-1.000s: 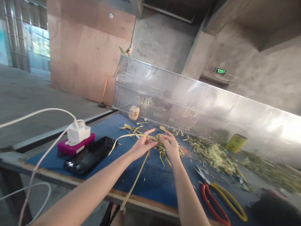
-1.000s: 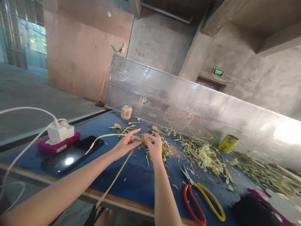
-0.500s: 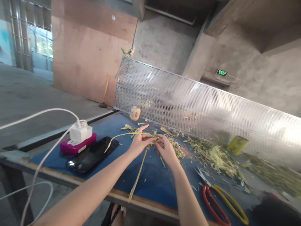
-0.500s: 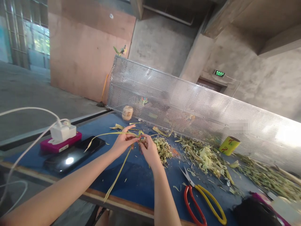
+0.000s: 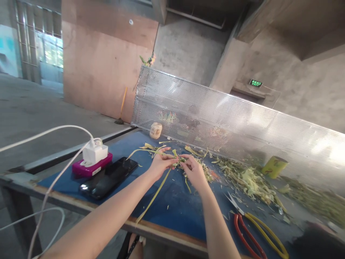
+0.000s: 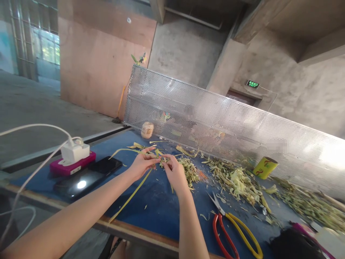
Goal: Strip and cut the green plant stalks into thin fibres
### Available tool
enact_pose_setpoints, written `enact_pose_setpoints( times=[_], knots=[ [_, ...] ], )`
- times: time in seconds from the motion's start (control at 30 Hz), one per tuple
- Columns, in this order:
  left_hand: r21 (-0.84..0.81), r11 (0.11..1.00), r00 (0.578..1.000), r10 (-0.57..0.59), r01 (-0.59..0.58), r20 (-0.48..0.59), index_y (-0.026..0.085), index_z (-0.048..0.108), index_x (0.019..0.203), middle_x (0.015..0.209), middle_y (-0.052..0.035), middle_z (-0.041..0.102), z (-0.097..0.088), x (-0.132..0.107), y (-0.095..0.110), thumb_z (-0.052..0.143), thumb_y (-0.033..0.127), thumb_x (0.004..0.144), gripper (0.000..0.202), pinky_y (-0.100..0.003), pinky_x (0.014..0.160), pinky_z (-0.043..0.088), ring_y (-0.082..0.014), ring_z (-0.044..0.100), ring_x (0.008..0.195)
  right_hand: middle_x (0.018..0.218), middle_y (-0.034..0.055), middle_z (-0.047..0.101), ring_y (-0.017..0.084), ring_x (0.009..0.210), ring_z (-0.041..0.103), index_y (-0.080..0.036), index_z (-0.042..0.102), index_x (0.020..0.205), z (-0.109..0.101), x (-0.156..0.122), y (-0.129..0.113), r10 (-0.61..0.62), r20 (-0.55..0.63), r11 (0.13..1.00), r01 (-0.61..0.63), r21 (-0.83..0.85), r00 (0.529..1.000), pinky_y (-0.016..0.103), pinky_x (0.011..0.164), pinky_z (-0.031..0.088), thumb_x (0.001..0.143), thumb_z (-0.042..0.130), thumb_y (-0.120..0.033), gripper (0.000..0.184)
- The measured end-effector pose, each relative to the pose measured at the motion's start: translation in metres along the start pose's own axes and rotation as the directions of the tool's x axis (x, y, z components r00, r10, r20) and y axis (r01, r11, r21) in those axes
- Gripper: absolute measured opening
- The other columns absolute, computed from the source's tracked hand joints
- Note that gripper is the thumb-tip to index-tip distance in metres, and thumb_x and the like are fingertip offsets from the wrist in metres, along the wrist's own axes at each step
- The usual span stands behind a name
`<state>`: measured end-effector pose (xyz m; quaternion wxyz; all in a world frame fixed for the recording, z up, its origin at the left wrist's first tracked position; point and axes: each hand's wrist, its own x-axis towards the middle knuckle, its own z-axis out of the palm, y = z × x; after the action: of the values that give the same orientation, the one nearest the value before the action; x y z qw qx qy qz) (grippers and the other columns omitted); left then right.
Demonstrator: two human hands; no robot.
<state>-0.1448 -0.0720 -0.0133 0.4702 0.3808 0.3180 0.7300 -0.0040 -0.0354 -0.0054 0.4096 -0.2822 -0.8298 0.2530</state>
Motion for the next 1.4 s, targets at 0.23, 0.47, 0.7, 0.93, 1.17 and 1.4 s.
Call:
enact_pose_setpoints(
  times=[0.23,0.47,0.7,0.93,1.17,1.4],
  knots=[
    [-0.090,0.995,0.996,-0.043,0.050,0.077,0.012,0.031,0.120,0.068,-0.0027,0.068,-0.002,-0.001,0.002,0.070,0.009,0.059,0.072,-0.026,0.057,0.052,-0.0140,0.063,0.061,0.065,-0.0015,0.050,0.013,0.053,0.047,-0.026,0.048,0.108,-0.004,-0.003,0.000,-0.091,-0.018,0.971,0.085,-0.223,0.996,0.024,0.053,0.037,0.080,0.041,-0.029,0.029],
    [-0.192,0.975,0.990,-0.089,0.109,0.109,0.014,0.041,0.108,0.075,-0.0036,0.069,-0.008,0.000,0.001,0.064,-0.002,0.060,0.056,-0.024,0.071,0.051,-0.0130,0.065,0.070,0.109,0.0081,0.035,0.015,0.076,0.047,-0.031,0.051,0.111,-0.003,-0.008,0.001,-0.430,-0.025,0.713,0.322,-0.623,0.903,0.033,0.071,0.044,0.072,0.055,-0.027,0.039],
    [-0.238,0.970,0.999,-0.043,0.046,0.018,0.015,0.040,0.101,0.066,0.0002,0.067,-0.006,0.003,-0.002,0.068,-0.002,0.055,0.056,-0.022,0.063,0.052,-0.0128,0.065,0.062,0.100,0.0057,0.044,0.013,0.071,0.043,-0.032,0.062,0.096,0.001,-0.007,-0.003,-0.542,0.038,0.566,0.397,-0.722,0.840,0.030,0.072,0.038,0.077,0.053,-0.031,0.021],
    [-0.250,0.968,0.999,0.007,-0.017,-0.043,0.016,0.041,0.094,0.065,-0.0002,0.067,-0.008,0.007,-0.007,0.069,0.000,0.053,0.052,-0.025,0.064,0.051,-0.0148,0.065,0.065,0.104,0.0060,0.053,0.017,0.083,0.048,-0.028,0.060,0.098,0.012,-0.006,-0.008,-0.557,0.152,0.470,0.461,-0.753,0.816,0.032,0.073,0.033,0.080,0.050,-0.028,0.020],
    [-0.211,0.976,0.998,0.038,-0.046,-0.040,0.016,0.039,0.093,0.064,-0.0007,0.067,-0.008,0.007,-0.006,0.071,0.002,0.051,0.055,-0.027,0.064,0.051,-0.0174,0.066,0.070,0.093,0.0045,0.055,0.015,0.081,0.051,-0.025,0.060,0.093,0.013,-0.005,-0.004,-0.494,0.020,0.705,0.414,-0.576,0.869,0.028,0.072,0.039,0.082,0.048,-0.025,0.016],
    [-0.035,0.997,0.997,0.072,-0.073,-0.032,0.016,0.039,0.102,0.070,-0.0002,0.066,-0.005,0.003,-0.003,0.070,0.007,0.055,0.057,-0.031,0.063,0.052,-0.0158,0.064,0.066,0.079,0.0033,0.058,0.015,0.074,0.056,-0.019,0.058,0.081,0.007,0.002,0.004,-0.156,-0.235,0.983,0.126,-0.136,0.959,0.025,0.065,0.046,0.073,0.057,-0.029,0.012]
  ],
)
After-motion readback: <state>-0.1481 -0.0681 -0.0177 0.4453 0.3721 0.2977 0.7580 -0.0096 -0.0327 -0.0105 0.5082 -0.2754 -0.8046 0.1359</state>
